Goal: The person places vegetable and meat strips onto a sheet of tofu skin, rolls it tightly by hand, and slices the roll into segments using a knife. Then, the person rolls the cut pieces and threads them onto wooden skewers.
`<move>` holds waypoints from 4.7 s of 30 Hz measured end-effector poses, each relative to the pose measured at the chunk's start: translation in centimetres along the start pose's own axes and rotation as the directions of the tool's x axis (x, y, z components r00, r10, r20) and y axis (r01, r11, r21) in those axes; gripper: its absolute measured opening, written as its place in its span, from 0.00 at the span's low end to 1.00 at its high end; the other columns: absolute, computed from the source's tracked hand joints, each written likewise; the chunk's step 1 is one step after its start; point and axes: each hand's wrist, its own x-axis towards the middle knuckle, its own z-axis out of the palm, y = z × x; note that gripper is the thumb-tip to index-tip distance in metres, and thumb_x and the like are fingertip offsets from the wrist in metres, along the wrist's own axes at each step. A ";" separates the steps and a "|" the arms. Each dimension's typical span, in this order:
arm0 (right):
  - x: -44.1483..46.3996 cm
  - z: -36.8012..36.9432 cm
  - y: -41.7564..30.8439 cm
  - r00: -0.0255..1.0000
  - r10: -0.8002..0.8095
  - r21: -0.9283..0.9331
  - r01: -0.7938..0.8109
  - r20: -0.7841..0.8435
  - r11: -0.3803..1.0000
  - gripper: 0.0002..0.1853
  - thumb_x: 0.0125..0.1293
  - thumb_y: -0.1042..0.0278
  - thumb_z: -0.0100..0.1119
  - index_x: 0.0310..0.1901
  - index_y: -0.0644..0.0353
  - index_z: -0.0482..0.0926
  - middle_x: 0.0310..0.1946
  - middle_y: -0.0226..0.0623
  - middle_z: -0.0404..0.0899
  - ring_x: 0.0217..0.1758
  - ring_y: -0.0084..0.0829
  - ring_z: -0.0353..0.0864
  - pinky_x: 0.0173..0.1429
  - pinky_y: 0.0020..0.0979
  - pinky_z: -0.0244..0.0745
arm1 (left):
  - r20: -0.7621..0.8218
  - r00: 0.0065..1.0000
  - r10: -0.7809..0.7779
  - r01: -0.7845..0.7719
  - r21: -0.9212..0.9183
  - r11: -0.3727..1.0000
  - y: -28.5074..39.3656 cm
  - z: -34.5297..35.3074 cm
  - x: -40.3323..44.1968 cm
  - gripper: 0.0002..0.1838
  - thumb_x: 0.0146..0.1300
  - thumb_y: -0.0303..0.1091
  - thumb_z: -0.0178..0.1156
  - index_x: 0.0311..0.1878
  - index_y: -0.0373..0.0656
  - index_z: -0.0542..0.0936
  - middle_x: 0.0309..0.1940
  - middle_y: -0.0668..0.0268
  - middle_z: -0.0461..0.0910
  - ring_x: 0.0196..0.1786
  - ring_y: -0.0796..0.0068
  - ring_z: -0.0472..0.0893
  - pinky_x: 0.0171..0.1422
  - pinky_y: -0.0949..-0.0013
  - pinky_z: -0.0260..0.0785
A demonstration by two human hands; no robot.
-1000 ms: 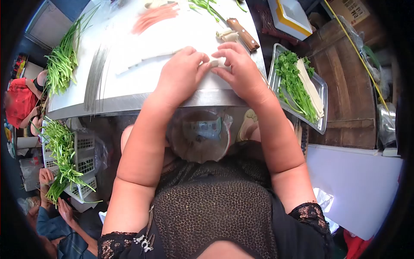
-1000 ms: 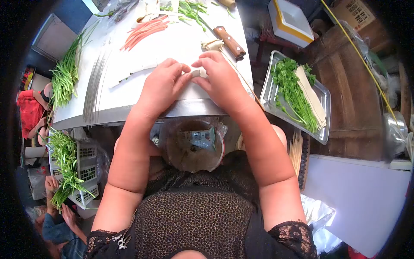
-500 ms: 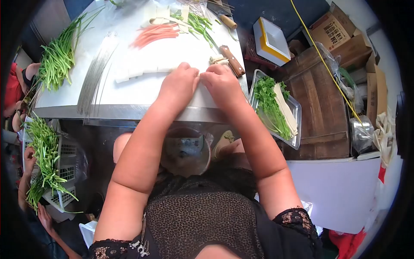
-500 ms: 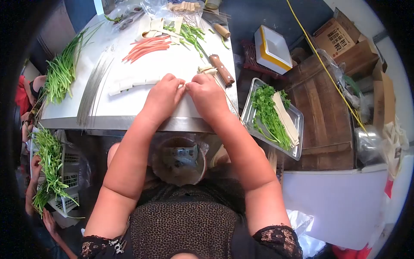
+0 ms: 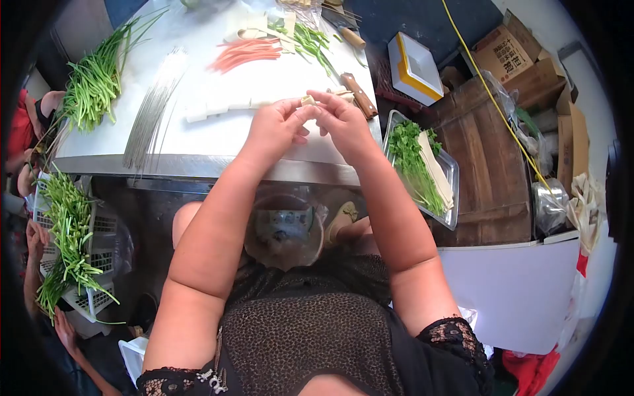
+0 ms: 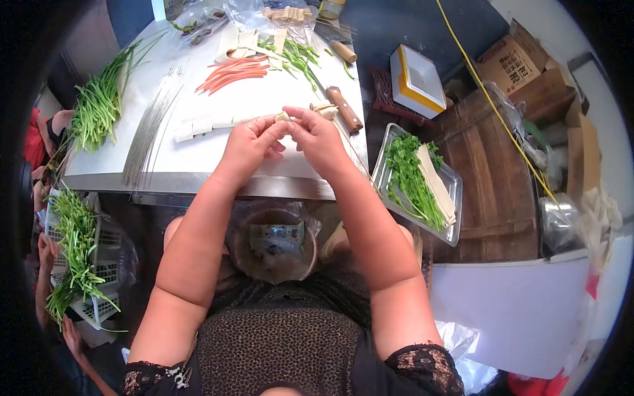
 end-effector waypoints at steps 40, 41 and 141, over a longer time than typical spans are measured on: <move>-16.5 -5.1 1.3 0.962 -0.233 -0.672 0.079 -0.142 0.736 0.12 0.67 0.75 0.62 0.51 0.62 0.84 0.31 0.43 0.77 0.35 0.42 0.79 0.41 0.37 0.76 | 0.091 0.905 0.415 -0.296 0.836 0.462 -1.7 0.7 1.9 0.12 0.63 0.35 0.67 0.47 0.41 0.88 0.39 0.55 0.84 0.42 0.57 0.84 0.51 0.62 0.77; -16.4 -5.0 1.3 0.962 -0.237 -0.677 0.082 -0.139 0.731 0.12 0.67 0.75 0.62 0.51 0.62 0.84 0.31 0.42 0.77 0.35 0.42 0.79 0.41 0.37 0.76 | 0.097 0.902 0.420 -0.301 0.839 0.453 -1.8 0.6 1.9 0.12 0.63 0.35 0.67 0.46 0.41 0.88 0.39 0.55 0.84 0.42 0.58 0.84 0.51 0.62 0.77; -6.1 -0.2 1.1 0.885 -0.434 -0.510 0.456 0.170 0.729 0.10 0.55 0.76 0.67 0.40 0.58 0.81 0.35 0.37 0.83 0.44 0.43 0.80 0.52 0.40 0.75 | 0.431 0.871 0.238 -0.492 0.757 0.430 1.1 -1.9 -4.3 0.09 0.58 0.34 0.71 0.40 0.42 0.85 0.30 0.62 0.77 0.36 0.61 0.79 0.42 0.61 0.72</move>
